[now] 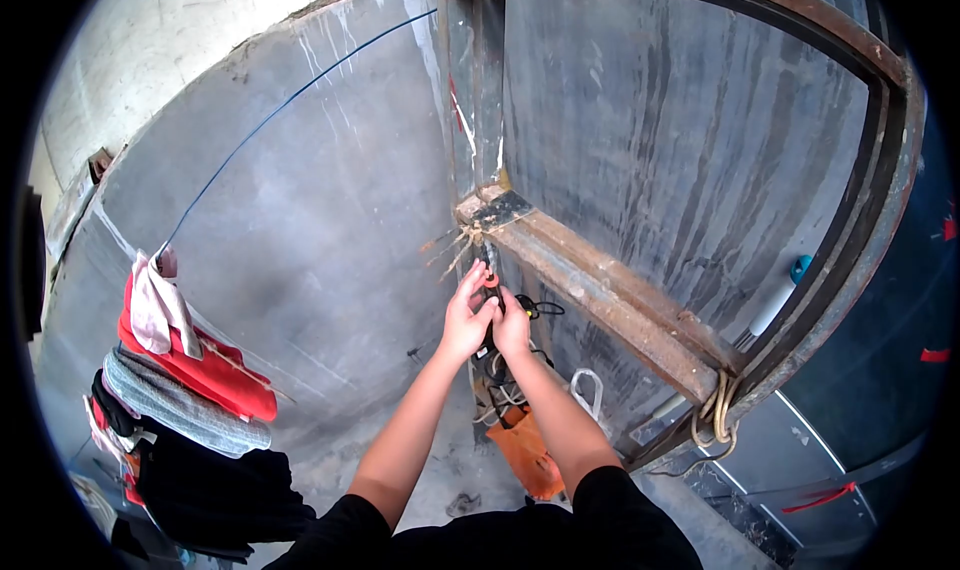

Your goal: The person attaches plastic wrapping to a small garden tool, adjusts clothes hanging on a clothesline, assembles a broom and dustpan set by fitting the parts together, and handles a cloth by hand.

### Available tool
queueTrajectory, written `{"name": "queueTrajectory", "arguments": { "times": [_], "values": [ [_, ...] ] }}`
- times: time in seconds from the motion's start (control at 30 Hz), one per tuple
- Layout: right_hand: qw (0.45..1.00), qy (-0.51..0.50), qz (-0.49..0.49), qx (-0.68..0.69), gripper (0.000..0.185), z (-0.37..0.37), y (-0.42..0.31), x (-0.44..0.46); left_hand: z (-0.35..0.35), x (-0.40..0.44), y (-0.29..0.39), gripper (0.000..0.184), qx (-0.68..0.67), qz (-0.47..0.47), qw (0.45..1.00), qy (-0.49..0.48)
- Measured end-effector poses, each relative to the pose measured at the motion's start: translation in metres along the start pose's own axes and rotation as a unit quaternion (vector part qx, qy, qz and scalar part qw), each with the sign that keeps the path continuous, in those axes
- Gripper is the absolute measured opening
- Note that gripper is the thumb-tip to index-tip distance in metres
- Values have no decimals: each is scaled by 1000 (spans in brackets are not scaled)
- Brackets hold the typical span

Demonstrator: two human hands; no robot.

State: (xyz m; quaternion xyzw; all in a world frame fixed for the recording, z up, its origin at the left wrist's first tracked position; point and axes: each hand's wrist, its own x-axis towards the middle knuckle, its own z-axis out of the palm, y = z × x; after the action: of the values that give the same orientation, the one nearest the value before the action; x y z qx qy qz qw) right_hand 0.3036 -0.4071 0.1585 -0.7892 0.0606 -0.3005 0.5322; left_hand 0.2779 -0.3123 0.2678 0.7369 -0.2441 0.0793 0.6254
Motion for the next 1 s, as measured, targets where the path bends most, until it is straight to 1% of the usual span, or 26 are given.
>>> {"name": "queueTrajectory", "arguments": {
  "times": [0.13,0.27,0.33,0.37,0.4,0.5,0.53,0.57,0.6,0.63,0.67,0.73,0.77,0.8,0.87,0.9,0.93,0.97,1.0],
  "values": [
    [1000,-8,-3,-8,37,-3,-5,6,-3,2,-5,58,-17,1,1000,-14],
    [1000,-9,-15,-5,40,-12,-22,6,0,4,-11,57,-16,5,1000,-3],
    [1000,-5,-19,6,41,-16,-25,6,2,7,-12,54,-72,-43,995,44],
    [1000,-18,-13,14,40,-17,-24,4,4,8,-13,52,-85,-46,993,61],
    [999,-31,-7,23,40,-19,-27,3,5,8,-11,52,-86,-46,994,58],
    [1000,-6,-30,2,39,-28,-39,-15,2,7,-9,51,-90,-35,993,62],
    [999,8,-45,-2,40,-35,-51,-24,0,5,1,51,-91,-33,993,60],
    [998,12,-52,-29,42,-46,-72,-33,-3,1,21,50,-128,-38,988,82],
    [995,15,-56,-81,46,-59,-92,-41,-5,-1,31,49,-164,-45,980,104],
    [993,2,-56,-104,48,-74,-111,-48,-7,-2,28,48,-198,3,974,110],
    [990,-11,-55,-126,50,-91,-130,-54,-7,-4,36,48,-199,4,974,108],
    [983,-26,-79,-163,52,-128,-168,-61,-5,-13,67,49,-263,-3,960,92],
    [977,-22,-90,-192,51,-148,-188,-62,-2,-15,81,49,-256,18,964,70],
    [969,-18,-102,-223,50,-166,-207,-61,2,-15,94,48,-252,20,966,54],
    [953,19,-149,-264,42,-195,-231,-53,13,-6,100,48,-234,44,971,33],
    [948,17,-143,-286,41,-203,-244,-46,16,0,101,48,-199,41,979,22],
    [942,17,-136,-308,39,-210,-253,-38,20,3,103,48,-204,44,978,16],
    [930,26,-161,-331,38,-213,-255,-29,23,7,106,48,-160,58,985,21],
    [928,34,-159,-334,38,-214,-253,-20,26,10,108,48,-114,73,990,26]
  ]
}}
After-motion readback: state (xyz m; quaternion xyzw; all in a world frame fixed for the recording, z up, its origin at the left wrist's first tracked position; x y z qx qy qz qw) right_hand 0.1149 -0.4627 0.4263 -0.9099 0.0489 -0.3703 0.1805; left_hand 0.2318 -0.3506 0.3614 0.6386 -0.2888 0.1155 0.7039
